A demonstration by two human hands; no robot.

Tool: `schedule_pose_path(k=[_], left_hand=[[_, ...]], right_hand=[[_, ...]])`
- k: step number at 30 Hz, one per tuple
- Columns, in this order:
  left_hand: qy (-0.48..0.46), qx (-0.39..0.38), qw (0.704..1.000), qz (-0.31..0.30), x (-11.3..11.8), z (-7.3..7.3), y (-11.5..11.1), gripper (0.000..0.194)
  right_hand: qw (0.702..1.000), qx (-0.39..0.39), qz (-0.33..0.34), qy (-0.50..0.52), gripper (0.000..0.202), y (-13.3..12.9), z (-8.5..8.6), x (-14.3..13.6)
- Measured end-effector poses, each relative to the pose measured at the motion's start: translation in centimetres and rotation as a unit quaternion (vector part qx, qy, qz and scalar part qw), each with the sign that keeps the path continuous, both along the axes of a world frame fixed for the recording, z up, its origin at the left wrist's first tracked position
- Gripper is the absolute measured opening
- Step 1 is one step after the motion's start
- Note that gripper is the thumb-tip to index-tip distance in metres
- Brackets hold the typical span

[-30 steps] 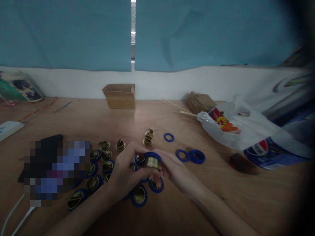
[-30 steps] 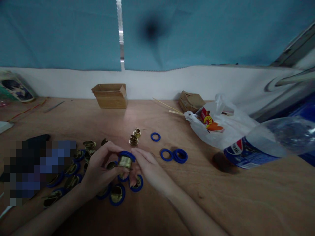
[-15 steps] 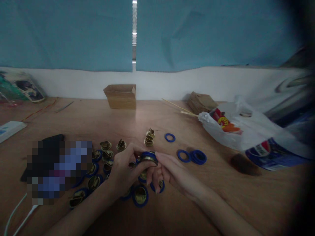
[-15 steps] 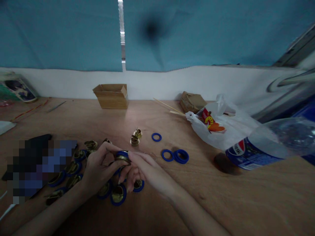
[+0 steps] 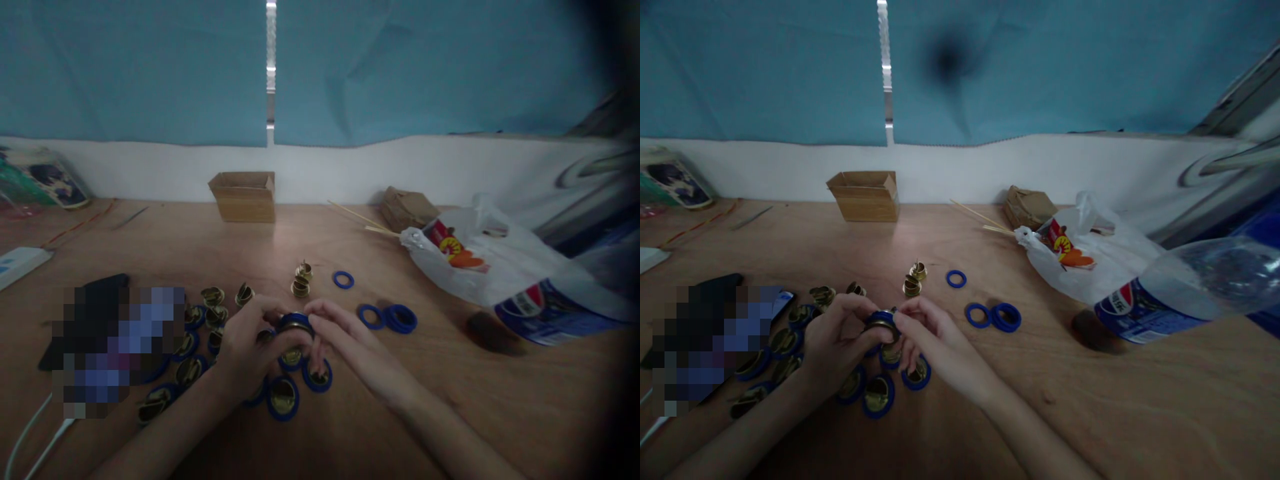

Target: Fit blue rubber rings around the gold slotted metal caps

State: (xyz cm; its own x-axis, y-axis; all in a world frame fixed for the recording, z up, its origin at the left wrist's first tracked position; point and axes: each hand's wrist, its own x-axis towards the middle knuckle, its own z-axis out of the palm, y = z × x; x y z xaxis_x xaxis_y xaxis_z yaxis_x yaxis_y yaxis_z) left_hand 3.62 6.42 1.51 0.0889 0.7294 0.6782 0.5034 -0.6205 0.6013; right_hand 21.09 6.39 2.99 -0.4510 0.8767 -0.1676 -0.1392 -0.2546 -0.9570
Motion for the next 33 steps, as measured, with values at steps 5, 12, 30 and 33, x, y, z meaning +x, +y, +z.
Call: schedule_pose_path(k=[5, 12, 30, 33], left_hand=[[-0.014, -0.025, 1.000, 0.009, 0.2, 0.2, 0.1, 0.025], [-0.022, -0.026, 0.999, -0.011, 0.2, 0.4, 0.1, 0.026], [-0.003, -0.017, 1.000, 0.003, 0.4, -0.3, -0.1, 0.028], [-0.002, -0.020, 1.000, -0.005, 0.4, -0.3, -0.1, 0.027]], right_hand=[[0.982, 0.172, -0.053, -0.061, 0.015, -0.6, 0.3, -0.1], [0.931, 0.326, -0.038, -0.162, 0.007, -1.0, 0.3, 0.4], [0.899, 0.370, -0.068, -0.223, 0.015, -1.0, -1.0, -0.1], [0.903, 0.360, -0.068, -0.224, 0.014, -1.1, -1.2, -0.2]])
